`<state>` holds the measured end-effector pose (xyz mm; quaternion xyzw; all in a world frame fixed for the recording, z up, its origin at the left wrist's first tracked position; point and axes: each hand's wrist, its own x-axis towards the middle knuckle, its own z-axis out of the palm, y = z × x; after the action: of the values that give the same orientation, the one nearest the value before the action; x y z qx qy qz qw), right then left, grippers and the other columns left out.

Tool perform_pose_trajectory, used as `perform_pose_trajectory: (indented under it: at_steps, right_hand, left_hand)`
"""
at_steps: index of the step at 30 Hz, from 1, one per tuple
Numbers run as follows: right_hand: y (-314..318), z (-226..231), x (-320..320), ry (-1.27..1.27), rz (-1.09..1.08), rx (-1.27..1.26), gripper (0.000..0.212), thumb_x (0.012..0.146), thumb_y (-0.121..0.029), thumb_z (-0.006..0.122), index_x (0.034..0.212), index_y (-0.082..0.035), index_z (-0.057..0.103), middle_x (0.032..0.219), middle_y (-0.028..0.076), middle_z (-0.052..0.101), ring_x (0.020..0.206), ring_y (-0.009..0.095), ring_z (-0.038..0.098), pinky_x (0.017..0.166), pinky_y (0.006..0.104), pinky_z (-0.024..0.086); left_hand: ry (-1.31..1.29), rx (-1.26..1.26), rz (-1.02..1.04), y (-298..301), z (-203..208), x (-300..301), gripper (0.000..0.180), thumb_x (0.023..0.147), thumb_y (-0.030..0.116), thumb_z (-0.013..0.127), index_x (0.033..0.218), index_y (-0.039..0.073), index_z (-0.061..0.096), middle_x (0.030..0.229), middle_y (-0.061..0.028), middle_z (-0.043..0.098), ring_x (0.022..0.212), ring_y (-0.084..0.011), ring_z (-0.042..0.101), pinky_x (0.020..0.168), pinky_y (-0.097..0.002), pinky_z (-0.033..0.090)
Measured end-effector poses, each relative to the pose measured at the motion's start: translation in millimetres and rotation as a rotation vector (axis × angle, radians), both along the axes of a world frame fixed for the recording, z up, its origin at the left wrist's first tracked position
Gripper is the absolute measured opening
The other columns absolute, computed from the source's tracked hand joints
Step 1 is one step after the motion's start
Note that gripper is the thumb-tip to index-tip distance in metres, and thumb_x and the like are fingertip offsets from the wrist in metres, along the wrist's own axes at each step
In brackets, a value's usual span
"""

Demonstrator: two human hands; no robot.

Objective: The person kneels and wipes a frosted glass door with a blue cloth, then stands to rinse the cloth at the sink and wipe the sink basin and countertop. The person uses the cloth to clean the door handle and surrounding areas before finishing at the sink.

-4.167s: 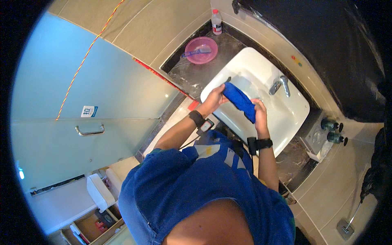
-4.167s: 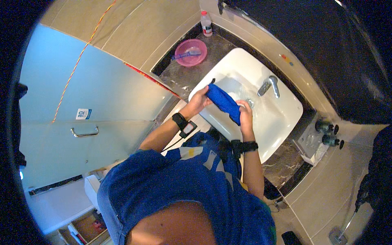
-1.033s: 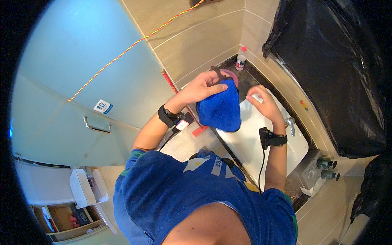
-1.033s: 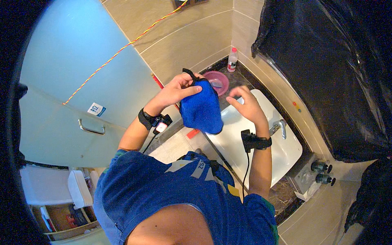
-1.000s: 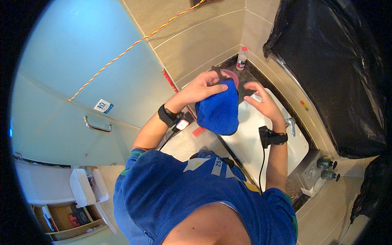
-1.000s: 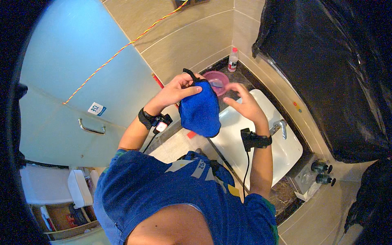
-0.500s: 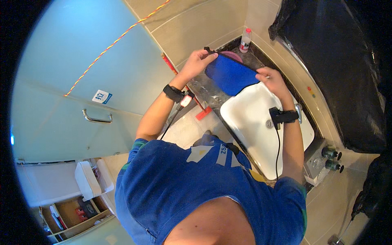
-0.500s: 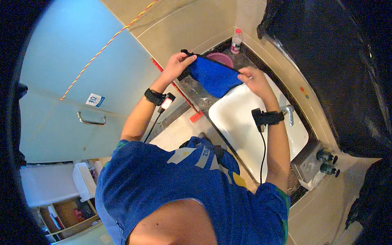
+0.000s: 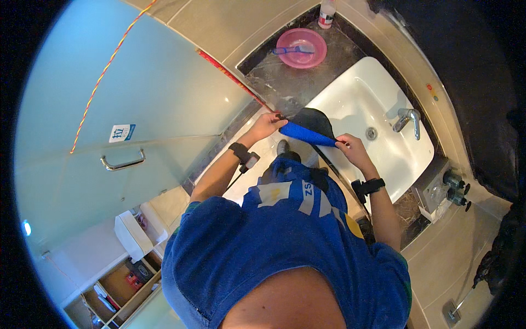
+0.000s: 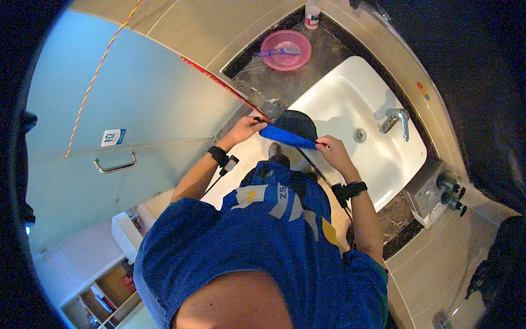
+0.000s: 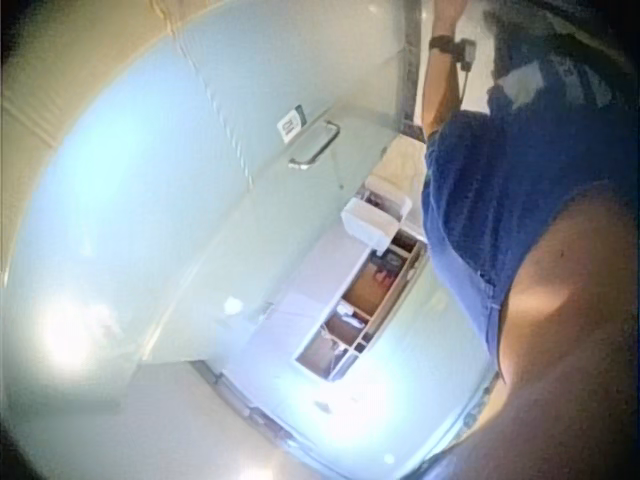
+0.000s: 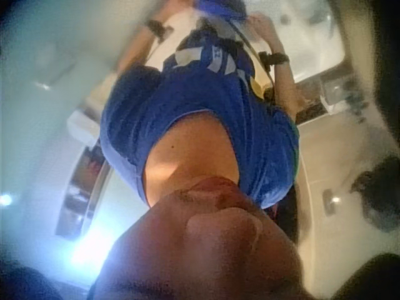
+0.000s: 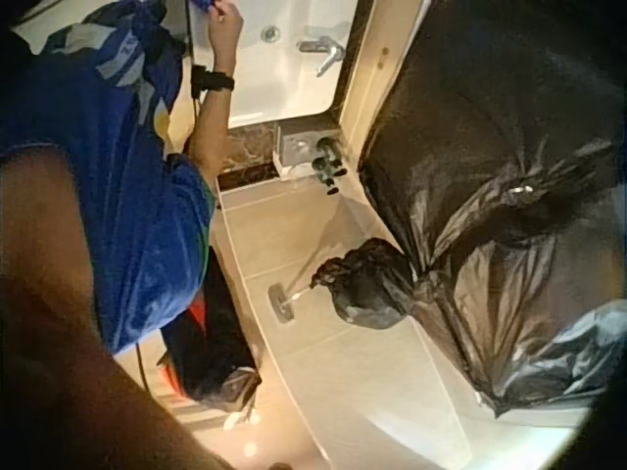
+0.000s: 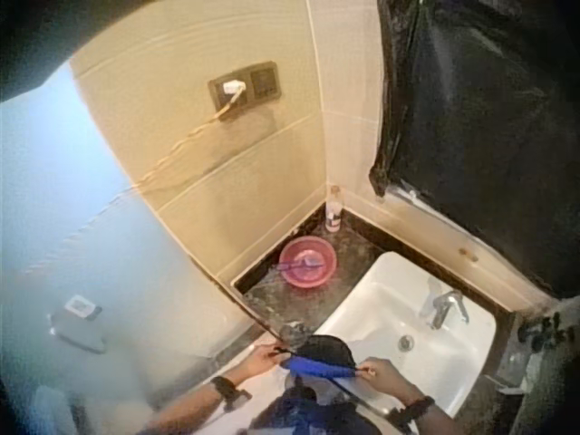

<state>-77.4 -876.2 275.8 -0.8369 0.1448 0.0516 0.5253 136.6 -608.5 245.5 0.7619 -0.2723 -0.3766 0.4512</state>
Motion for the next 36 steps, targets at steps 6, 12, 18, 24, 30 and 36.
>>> perform_pose_trajectory:
  at_steps: [6,12,18,24,30,36]
  right_hand:
    - [-2,-52,25,-0.026,-0.222,-0.109,0.019,0.084,-0.016,0.064,0.096,-0.002,0.067,0.088,0.013,0.067,0.078,0.025,0.064,0.073,0.0328,0.051]
    - [3,-80,69,0.159,-0.316,-0.399,0.032,0.083,-0.018,0.062,0.113,-0.009,0.059,0.105,0.018,0.058,0.096,0.031,0.058,0.085,0.039,0.048]
    - [56,-86,62,0.3,-0.335,-0.371,0.051,0.088,-0.029,0.054,0.126,0.004,0.047,0.122,0.026,0.048,0.113,0.043,0.048,0.097,0.045,0.04]
    - [90,-97,86,0.397,-0.329,-0.455,0.077,0.088,-0.051,0.049,0.133,0.01,0.038,0.137,0.037,0.034,0.126,0.047,0.037,0.106,0.048,0.03]
    - [66,-90,78,0.356,-0.451,-0.527,0.045,0.091,-0.034,0.052,0.129,-0.01,0.05,0.13,0.027,0.045,0.121,0.042,0.043,0.1,0.0483,0.036]
    - [78,-101,64,0.057,-0.493,-0.702,0.049,0.091,-0.028,0.052,0.131,-0.001,0.045,0.131,0.031,0.043,0.123,0.043,0.04,0.104,0.0498,0.032]
  left_hand:
    - [-0.035,0.083,0.133,-7,-63,6,0.034,0.087,0.033,0.066,0.074,0.001,0.064,0.065,-0.0047,0.058,0.065,-0.0128,0.057,0.06,-0.0286,0.044]
    - [0.24,0.194,0.343,-26,-104,16,0.039,0.085,0.037,0.065,0.074,-0.001,0.061,0.068,-0.0074,0.061,0.068,-0.0181,0.061,0.061,-0.0347,0.048]
    - [0.76,0.137,0.321,-21,-119,-5,0.047,0.088,0.044,0.061,0.114,0.005,0.056,0.107,-0.0095,0.057,0.106,-0.0226,0.053,0.09,-0.0374,0.046]
    - [1.252,-0.117,0.317,-25,-126,-16,0.05,0.086,0.045,0.063,0.119,0.009,0.051,0.113,-0.0069,0.057,0.101,-0.0201,0.054,0.091,-0.0333,0.044]
    - [1.131,-0.091,0.265,-24,-125,-10,0.045,0.086,0.043,0.064,0.118,0.014,0.053,0.107,-0.0006,0.059,0.095,-0.0146,0.055,0.084,-0.0272,0.043]
    - [0.934,-0.316,0.266,-23,-97,-18,0.043,0.089,0.033,0.062,0.125,0.012,0.05,0.107,-0.0002,0.06,0.094,-0.0127,0.056,0.081,-0.0308,0.046]
